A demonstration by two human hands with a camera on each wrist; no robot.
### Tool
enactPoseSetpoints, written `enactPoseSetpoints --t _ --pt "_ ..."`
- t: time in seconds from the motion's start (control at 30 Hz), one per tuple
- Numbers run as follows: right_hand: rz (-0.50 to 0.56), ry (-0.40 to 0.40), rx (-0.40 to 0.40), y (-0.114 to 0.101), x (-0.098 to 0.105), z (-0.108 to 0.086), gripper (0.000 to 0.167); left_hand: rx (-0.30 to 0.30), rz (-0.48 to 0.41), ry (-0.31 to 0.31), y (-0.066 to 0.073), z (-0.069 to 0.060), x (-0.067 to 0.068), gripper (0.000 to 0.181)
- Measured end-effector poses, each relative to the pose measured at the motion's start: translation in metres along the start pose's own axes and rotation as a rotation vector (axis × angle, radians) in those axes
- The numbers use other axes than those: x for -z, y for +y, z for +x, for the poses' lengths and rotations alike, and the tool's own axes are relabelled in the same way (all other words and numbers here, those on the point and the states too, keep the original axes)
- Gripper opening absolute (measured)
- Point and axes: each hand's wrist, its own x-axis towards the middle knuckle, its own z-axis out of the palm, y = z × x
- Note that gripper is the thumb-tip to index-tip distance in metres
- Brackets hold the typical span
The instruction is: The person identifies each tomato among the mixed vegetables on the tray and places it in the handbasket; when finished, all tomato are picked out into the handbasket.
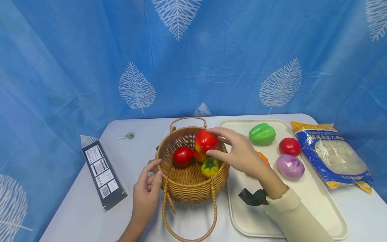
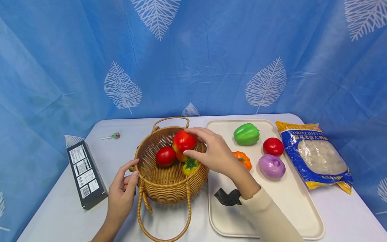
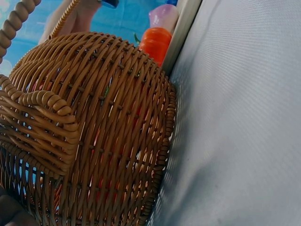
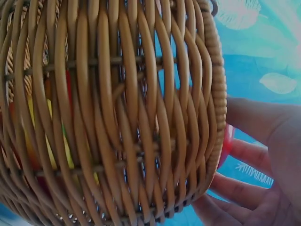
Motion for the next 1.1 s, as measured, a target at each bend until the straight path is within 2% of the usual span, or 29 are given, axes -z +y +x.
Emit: enactPoseSetpoints --t 0.13,0.27,0.37,0.6,0.77,0.97,1.1 --pt "-0.102 -0.030 0.023 -0.002 -0.002 -0.001 0.060 -0.017 -0.009 -0.002 0.000 0.000 0.000 0.037" --pt "-0.146 -0.059 0.037 0.000 -0.002 0.000 0.061 -0.020 -0.015 -0.005 0.000 0.000 0.000 0.037" --pt "-0.131 -0.053 0.030 0.001 -0.002 0.000 0.059 -0.023 -0.018 -0.006 0.000 0.000 0.000 0.038" --pt "-0.019 -0.005 -0.003 0.004 0.002 0.000 0.046 -0.010 -0.011 -0.005 0.000 0.000 0.000 0.037" --pt "0.023 0.048 0.006 0.006 0.020 -0.001 0.044 -0.005 -0.008 -0.008 0.001 0.000 0.000 0.037" --pt "-0.029 0.175 -0.076 0.006 0.050 -0.008 0.044 -0.004 -0.005 -0.004 0.003 0.001 0.000 0.037" --pt "-0.049 0.223 -0.135 0.003 0.067 -0.016 0.047 -0.003 -0.010 -0.007 0.003 0.001 0.000 0.037"
